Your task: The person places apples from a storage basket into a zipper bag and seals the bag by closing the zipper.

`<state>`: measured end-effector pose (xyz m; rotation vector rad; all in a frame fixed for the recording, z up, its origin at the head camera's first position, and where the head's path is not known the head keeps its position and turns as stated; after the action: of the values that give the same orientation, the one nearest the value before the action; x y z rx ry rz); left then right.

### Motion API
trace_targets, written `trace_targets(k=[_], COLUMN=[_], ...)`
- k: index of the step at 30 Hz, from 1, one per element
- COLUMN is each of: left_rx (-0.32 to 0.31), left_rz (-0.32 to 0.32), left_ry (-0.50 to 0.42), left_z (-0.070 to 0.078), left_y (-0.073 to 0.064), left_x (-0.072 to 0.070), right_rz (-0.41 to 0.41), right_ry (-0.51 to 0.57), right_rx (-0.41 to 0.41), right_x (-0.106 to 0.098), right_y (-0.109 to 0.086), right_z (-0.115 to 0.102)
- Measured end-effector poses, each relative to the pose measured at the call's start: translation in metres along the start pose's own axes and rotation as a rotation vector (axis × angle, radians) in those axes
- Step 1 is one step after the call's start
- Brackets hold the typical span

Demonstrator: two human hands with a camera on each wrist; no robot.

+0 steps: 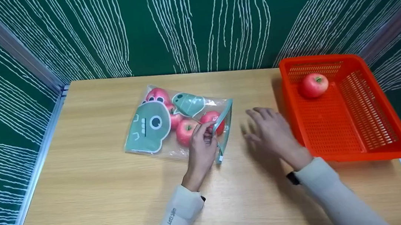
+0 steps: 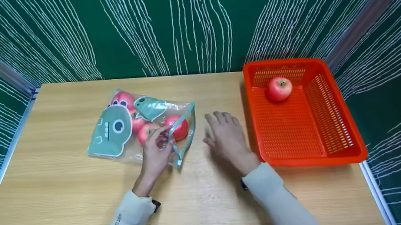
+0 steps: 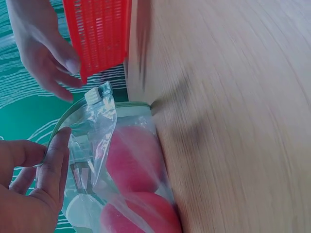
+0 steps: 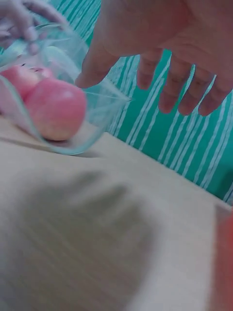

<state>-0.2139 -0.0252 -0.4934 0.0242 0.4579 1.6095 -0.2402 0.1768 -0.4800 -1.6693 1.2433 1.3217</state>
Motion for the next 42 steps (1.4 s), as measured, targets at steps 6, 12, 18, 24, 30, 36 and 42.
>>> trace_targets(k=[6, 12, 18, 24, 30, 36, 42], left_rx=[-0.018, -0.039, -0.033, -0.015, -0.014, -0.012, -0.040], left_rz=[-0.004, -0.018, -0.020, -0.007, -0.012, -0.015, -0.025], left_ry=[0.012, 0.036, 0.020, 0.016, 0.018, 0.019, 0.016], left_z=[-0.001, -0.002, -0.002, -0.001, -0.002, -0.003, -0.005], left_y=[0.000, 0.000, 0.000, 0.000, 0.000, 0.000, -0.001], left_x=[0.000, 0.001, 0.001, 0.000, 0.000, 0.001, 0.001], right_rz=[0.049, 0.057, 0.070, 0.074, 0.031, -0.011, -0.030], right_ry=[0.004, 0.015, 0.019, -0.001, -0.015, -0.025, -0.018], right_rx=[0.027, 0.083, 0.109, 0.120, 0.174, 0.217, 0.251], right_x=[-0.025, -0.043, -0.062, -0.078, -0.087, -0.092, -0.098], right_y=[-0.009, -0.014, -0.019, -0.020, -0.019, -0.019, -0.016], right_z=[0.025, 0.046, 0.065, 0.084, 0.106, 0.123, 0.139])
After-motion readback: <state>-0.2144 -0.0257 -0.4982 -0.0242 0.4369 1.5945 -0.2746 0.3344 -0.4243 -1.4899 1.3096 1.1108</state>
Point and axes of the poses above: each hand's wrist, its own y-axis towards the middle knuckle, its own x-axis out of the palm, z = x × y, the point moved 9 cm from there along y, towards the middle knuckle, and after that the axes turned 2 degrees about x, right-handed, at the moved point
